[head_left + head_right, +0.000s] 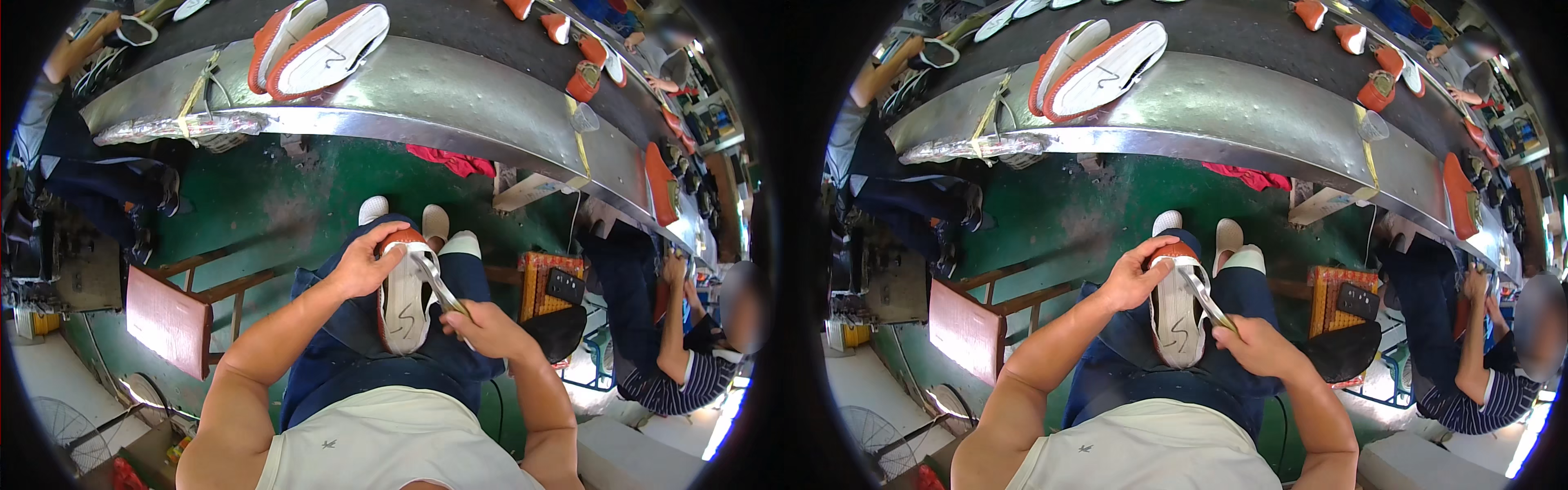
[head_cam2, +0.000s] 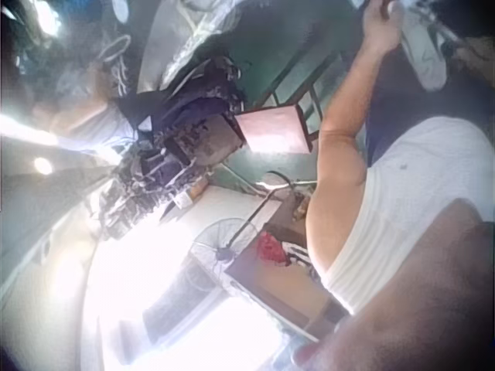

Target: Assembling shoe uppers onto lasts and adjusting materials using pliers at a production line.

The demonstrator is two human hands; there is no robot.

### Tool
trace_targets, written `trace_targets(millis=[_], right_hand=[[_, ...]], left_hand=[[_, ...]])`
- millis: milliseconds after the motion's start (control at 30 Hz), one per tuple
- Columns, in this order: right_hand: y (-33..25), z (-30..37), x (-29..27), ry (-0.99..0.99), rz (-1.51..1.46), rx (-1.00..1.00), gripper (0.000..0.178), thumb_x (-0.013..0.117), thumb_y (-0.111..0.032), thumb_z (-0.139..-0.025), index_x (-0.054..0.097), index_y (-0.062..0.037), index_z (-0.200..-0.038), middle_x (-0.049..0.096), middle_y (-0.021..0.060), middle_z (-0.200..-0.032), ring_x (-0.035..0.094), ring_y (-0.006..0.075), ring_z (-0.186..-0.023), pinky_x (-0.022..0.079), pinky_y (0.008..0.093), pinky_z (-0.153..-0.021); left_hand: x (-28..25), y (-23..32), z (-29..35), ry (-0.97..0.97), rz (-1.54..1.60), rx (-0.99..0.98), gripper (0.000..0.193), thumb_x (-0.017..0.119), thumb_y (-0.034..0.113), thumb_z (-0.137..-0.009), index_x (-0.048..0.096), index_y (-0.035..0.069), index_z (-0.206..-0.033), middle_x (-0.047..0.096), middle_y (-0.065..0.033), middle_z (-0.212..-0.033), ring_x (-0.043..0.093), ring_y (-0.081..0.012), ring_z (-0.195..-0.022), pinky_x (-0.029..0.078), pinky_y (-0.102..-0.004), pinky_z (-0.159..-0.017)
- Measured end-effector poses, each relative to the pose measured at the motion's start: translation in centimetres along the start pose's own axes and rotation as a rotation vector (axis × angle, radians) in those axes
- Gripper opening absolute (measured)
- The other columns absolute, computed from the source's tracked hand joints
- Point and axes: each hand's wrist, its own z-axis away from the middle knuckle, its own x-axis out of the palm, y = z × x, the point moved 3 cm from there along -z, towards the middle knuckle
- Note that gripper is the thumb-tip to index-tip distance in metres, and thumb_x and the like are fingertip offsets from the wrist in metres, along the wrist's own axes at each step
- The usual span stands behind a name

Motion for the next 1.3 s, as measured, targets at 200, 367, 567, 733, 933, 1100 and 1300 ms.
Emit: trace_targets(millis=[200,367,567,733,933,1100,1300], right_hand=[[-2.9,-0.7,1.2,0.332,-0.167,-0.179,0.038,0.045,-0.033,-0.108,0.06,0.0023,-0.112,0.068,0.0112,-0.087,0.066,0.0174,-0.074,0.053,0.0336,-0.07],[-3.1,-2.9,-0.1,0.332,0.12,-0.135,0.035,0.049,-0.03,-0.105,0.059,0.0025,-0.111,0.065,0.0239,-0.089,0.064,0.0452,-0.084,0.051,0.0493,-0.076],[0.3,-4.0,1.0,0.426,-0.015,-0.052,0.047,0.071,-0.04,-0.092,0.059,0.0004,-0.115,0.067,0.0173,-0.091,0.068,0.0293,-0.084,0.052,0.0408,-0.075],[7.1,-6.4,5.1,0.469,-0.303,0.073,0.07,0.079,-0.049,-0.085,0.058,0.005,-0.123,0.068,0.0157,-0.105,0.066,0.0254,-0.094,0.053,0.0381,-0.088],[11.1,-3.8,6.4,0.294,-0.83,0.059,0.035,0.059,-0.017,-0.099,0.059,0.003,-0.128,0.067,0.0062,-0.115,0.062,0.0151,-0.101,0.051,0.0327,-0.09],[11.6,0.0,6.0,0.307,-0.711,-0.021,0.044,0.068,0.0,-0.085,0.06,0.0011,-0.129,0.068,0.0082,-0.119,0.064,0.0182,-0.11,0.05,0.0338,-0.097],[11.7,1.1,6.8,0.579,-0.852,0.062,0.044,0.068,-0.004,-0.081,0.061,0.0006,-0.124,0.07,0.0093,-0.109,0.068,0.0194,-0.096,0.055,0.0336,-0.083]], left_hand=[[-0.2,0.8,-0.1,-0.071,0.043,-0.066,0.047,0.063,0.008,-0.098,0.052,0.005,-0.144,0.064,-0.0073,-0.127,0.059,-0.0139,-0.116,0.047,-0.0309,-0.103],[-0.8,0.5,-0.1,-0.155,0.035,-0.06,0.058,0.065,0.006,-0.096,0.045,0.004,-0.15,0.061,-0.0088,-0.133,0.056,-0.0167,-0.122,0.044,-0.032,-0.107],[-0.3,-2.1,1.7,-0.01,0.171,-0.021,0.073,0.065,0.01,-0.098,0.025,-0.006,-0.157,0.053,-0.0165,-0.144,0.051,-0.0222,-0.132,0.039,-0.036,-0.114],[2.1,-3.3,6.3,0.045,-0.156,-0.014,0.078,0.063,0.038,-0.1,0.032,-0.012,-0.151,0.049,-0.0335,-0.146,0.053,-0.0368,-0.135,0.04,-0.04,-0.114],[3.5,-1.8,6.3,0.065,-0.484,0.306,0.05,0.049,0.033,-0.104,0.048,-0.003,-0.138,0.062,-0.0283,-0.122,0.059,-0.0471,-0.114,0.047,-0.049,-0.098],[2.9,-5.9,0.6,0.044,-0.584,0.161,0.027,0.05,0.029,-0.105,0.054,0.004,-0.116,0.066,-0.0237,-0.1,0.064,-0.0452,-0.096,0.052,-0.0503,-0.08],[6.4,-2.6,0.5,0.061,-0.4,0.182,0.069,0.068,0.033,-0.097,0.038,0.0,-0.15,0.051,-0.0256,-0.143,0.051,-0.0377,-0.133,0.044,-0.0406,-0.11]])
